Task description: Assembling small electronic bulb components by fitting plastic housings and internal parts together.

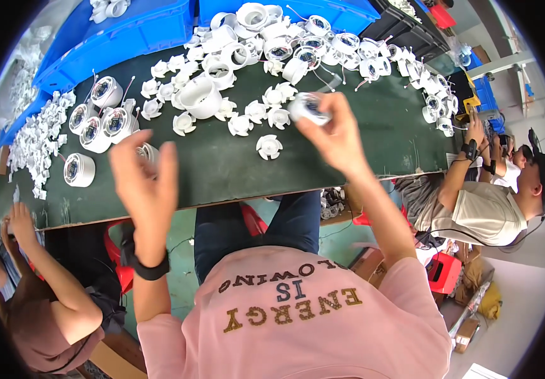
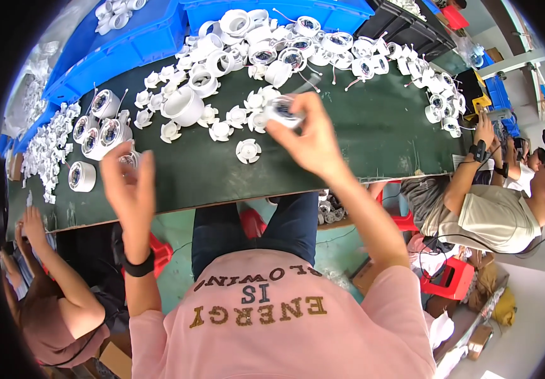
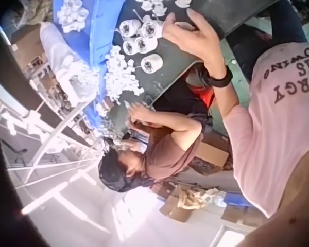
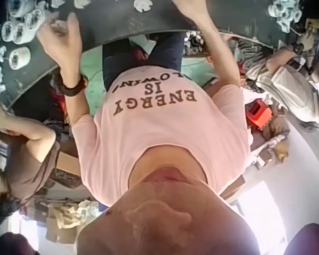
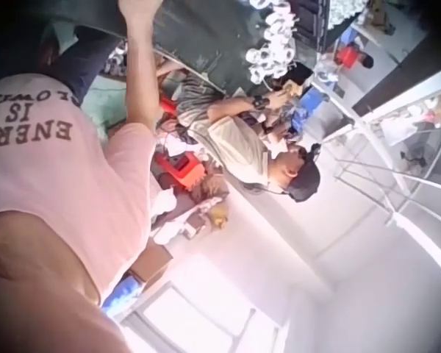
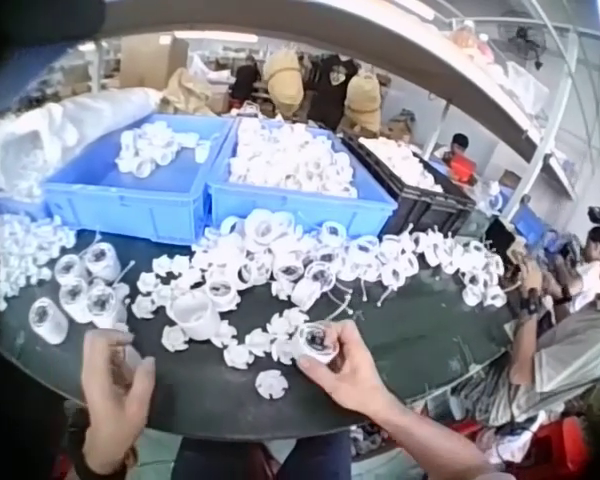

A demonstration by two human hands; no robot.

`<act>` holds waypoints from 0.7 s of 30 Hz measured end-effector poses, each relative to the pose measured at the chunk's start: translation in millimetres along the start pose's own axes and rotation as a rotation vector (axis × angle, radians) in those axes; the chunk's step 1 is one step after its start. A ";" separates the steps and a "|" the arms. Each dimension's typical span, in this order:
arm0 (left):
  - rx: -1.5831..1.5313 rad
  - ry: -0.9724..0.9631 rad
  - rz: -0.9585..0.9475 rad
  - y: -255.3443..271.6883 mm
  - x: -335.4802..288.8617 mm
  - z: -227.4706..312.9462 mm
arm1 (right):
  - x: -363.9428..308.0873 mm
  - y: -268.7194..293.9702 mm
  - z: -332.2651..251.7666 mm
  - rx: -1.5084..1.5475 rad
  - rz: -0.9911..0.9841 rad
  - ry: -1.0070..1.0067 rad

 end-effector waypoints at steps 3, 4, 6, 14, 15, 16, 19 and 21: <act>-0.186 0.039 -0.281 -47.4 -23.3 27.6 | -8.0 -34.8 -17.2 -0.502 -0.081 0.356; -0.193 0.009 -0.297 -49.5 -28.4 30.6 | -8.7 -30.8 -8.9 -0.544 -0.076 0.369; -0.191 0.016 -0.344 -57.4 -36.1 29.5 | -9.3 -4.7 5.4 -0.681 -0.056 0.357; -0.239 -0.375 -0.321 -133.8 -36.0 76.0 | -10.4 62.6 42.3 -0.439 0.018 0.144; -0.127 -0.410 -0.365 -146.7 -40.6 76.9 | -12.5 61.9 41.4 -0.442 0.018 0.143; -0.018 -0.449 -0.410 -158.2 -44.2 77.3 | -13.8 63.2 40.9 -0.412 0.030 0.127; 0.055 -0.446 -0.490 -167.2 -53.1 77.9 | -13.2 66.5 42.5 -0.385 -0.001 0.062; 0.068 -0.455 -0.492 -168.9 -57.1 78.7 | -14.6 58.0 35.5 -0.496 -0.086 0.180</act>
Point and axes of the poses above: each hand's wrist, its own x-axis towards the middle knuckle, its own y-axis out of the back of the hand, z = x × y, the point moved 10 cm from there along x, towards the middle knuckle, and after that the axes turned 12 degrees about z, right-handed, at the moved point
